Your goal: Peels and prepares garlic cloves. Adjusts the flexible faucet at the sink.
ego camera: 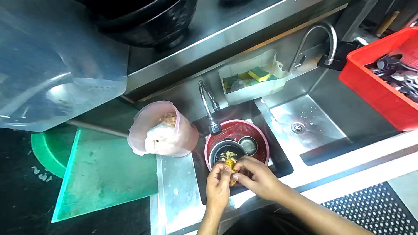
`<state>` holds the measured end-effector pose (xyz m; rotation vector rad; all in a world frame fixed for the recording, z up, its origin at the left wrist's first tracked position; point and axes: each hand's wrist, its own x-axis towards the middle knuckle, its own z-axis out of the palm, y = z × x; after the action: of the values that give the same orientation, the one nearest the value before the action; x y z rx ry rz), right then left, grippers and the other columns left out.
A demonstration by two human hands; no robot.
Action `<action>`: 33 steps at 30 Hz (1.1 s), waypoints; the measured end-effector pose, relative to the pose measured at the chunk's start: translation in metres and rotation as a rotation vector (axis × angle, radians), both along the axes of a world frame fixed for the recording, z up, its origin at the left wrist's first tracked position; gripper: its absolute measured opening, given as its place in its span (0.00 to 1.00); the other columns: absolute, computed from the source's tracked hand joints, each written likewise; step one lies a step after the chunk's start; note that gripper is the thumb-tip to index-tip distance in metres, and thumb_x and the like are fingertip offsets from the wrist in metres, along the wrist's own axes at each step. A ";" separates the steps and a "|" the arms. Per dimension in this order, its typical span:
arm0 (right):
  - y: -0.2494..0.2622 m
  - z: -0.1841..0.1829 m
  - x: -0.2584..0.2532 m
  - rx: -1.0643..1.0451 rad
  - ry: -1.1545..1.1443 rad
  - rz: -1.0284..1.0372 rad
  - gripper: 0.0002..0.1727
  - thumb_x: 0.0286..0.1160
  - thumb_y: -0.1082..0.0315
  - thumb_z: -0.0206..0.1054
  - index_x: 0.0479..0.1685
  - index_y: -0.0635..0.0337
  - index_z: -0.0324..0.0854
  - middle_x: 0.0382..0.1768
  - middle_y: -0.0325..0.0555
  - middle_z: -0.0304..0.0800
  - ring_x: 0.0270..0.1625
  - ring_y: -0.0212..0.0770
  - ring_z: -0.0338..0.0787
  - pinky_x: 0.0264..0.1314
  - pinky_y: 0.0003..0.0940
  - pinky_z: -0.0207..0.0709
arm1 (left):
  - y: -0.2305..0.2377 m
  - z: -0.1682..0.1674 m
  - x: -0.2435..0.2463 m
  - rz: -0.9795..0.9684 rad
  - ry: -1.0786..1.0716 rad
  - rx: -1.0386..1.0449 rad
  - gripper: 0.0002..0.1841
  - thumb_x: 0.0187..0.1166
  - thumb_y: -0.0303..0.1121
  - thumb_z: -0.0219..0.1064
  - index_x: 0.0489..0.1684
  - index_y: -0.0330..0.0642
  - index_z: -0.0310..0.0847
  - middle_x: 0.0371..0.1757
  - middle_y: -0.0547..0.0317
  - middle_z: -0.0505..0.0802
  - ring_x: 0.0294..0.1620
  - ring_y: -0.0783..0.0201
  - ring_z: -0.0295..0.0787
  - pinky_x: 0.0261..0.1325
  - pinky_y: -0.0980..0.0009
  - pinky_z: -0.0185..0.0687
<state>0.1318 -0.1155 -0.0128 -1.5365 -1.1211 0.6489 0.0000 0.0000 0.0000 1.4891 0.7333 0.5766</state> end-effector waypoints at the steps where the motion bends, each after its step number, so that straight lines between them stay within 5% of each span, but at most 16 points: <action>1: 0.001 -0.001 -0.001 0.013 -0.024 -0.013 0.15 0.87 0.54 0.64 0.50 0.56 0.87 0.49 0.42 0.89 0.49 0.31 0.88 0.54 0.28 0.85 | -0.001 0.001 0.000 -0.006 -0.001 0.039 0.09 0.82 0.28 0.58 0.37 0.34 0.84 0.36 0.52 0.91 0.34 0.63 0.89 0.40 0.69 0.89; 6: 0.001 -0.001 0.002 0.042 -0.063 0.025 0.15 0.90 0.58 0.60 0.47 0.56 0.89 0.47 0.41 0.90 0.54 0.31 0.88 0.61 0.29 0.83 | -0.001 0.001 -0.004 -0.023 0.015 0.093 0.09 0.81 0.29 0.59 0.36 0.34 0.84 0.40 0.51 0.90 0.35 0.63 0.89 0.40 0.70 0.89; 10: -0.001 0.004 0.008 -0.058 0.056 0.109 0.16 0.91 0.58 0.57 0.47 0.58 0.87 0.47 0.42 0.89 0.55 0.32 0.87 0.64 0.30 0.80 | -0.002 0.000 -0.006 -0.053 0.007 -0.055 0.11 0.84 0.29 0.56 0.39 0.34 0.83 0.30 0.56 0.90 0.30 0.66 0.88 0.36 0.72 0.87; 18: -0.003 0.012 0.007 -0.161 0.468 0.093 0.12 0.90 0.62 0.57 0.45 0.56 0.83 0.40 0.37 0.87 0.42 0.28 0.86 0.48 0.25 0.81 | -0.002 -0.007 -0.009 -0.112 -0.107 -0.214 0.12 0.87 0.30 0.55 0.45 0.31 0.82 0.34 0.52 0.90 0.34 0.64 0.89 0.41 0.68 0.88; 23: -0.003 0.012 -0.003 -0.161 0.240 0.007 0.14 0.89 0.61 0.55 0.47 0.57 0.84 0.50 0.42 0.86 0.56 0.30 0.85 0.62 0.28 0.79 | -0.004 -0.001 -0.007 -0.142 -0.065 -0.065 0.13 0.75 0.31 0.74 0.48 0.30 0.82 0.41 0.50 0.92 0.41 0.61 0.92 0.49 0.67 0.91; 33: -0.005 0.007 -0.008 -0.022 0.127 -0.024 0.14 0.91 0.61 0.54 0.45 0.59 0.82 0.46 0.44 0.84 0.54 0.32 0.85 0.61 0.29 0.79 | -0.013 0.008 -0.001 -0.051 -0.064 -0.027 0.10 0.72 0.21 0.64 0.48 0.29 0.84 0.45 0.48 0.92 0.43 0.61 0.91 0.48 0.68 0.89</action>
<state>0.1240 -0.1206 -0.0053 -1.5031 -1.0018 0.7342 -0.0011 -0.0127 0.0075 1.4540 0.6496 0.5707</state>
